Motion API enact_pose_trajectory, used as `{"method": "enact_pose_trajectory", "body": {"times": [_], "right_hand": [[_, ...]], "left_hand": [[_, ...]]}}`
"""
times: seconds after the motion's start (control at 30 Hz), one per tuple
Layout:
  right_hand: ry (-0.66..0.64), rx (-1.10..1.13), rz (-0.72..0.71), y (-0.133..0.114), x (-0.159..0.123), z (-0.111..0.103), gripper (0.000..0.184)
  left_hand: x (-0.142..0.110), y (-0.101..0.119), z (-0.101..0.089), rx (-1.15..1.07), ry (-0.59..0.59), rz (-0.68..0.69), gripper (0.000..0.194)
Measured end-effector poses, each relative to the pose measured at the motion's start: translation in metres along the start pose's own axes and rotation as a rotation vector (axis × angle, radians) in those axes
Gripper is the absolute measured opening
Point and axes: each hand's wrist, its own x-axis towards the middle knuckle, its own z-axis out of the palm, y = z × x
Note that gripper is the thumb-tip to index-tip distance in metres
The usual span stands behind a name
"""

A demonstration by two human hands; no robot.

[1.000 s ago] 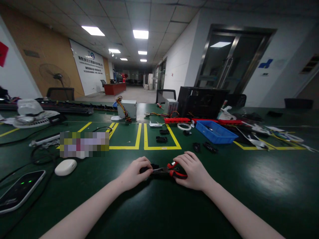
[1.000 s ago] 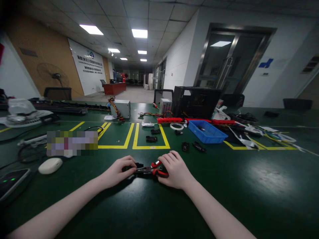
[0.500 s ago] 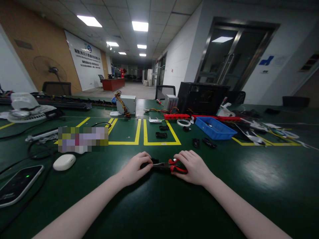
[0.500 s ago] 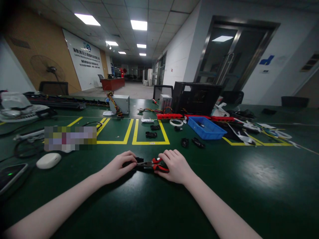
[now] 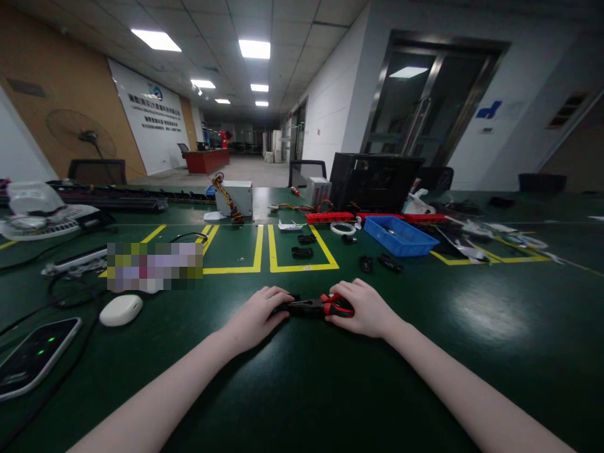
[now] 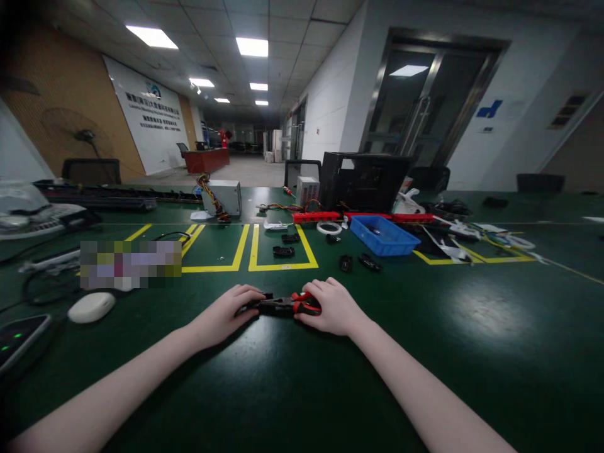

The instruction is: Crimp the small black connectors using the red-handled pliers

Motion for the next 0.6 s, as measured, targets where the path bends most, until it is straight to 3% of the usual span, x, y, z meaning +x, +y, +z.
{"method": "enact_pose_trajectory", "body": {"times": [0.13,0.6], "right_hand": [[-0.025,0.028,0.028,-0.0011,0.0007,-0.0001,0.037],[0.001,0.043,-0.009,0.0014,0.0039,0.0015,0.036]], "left_hand": [[-0.0014,0.0024,-0.0016,0.015,-0.024,0.004,0.037],[-0.0002,0.0031,0.0001,0.081,0.004,-0.012,0.036]]}}
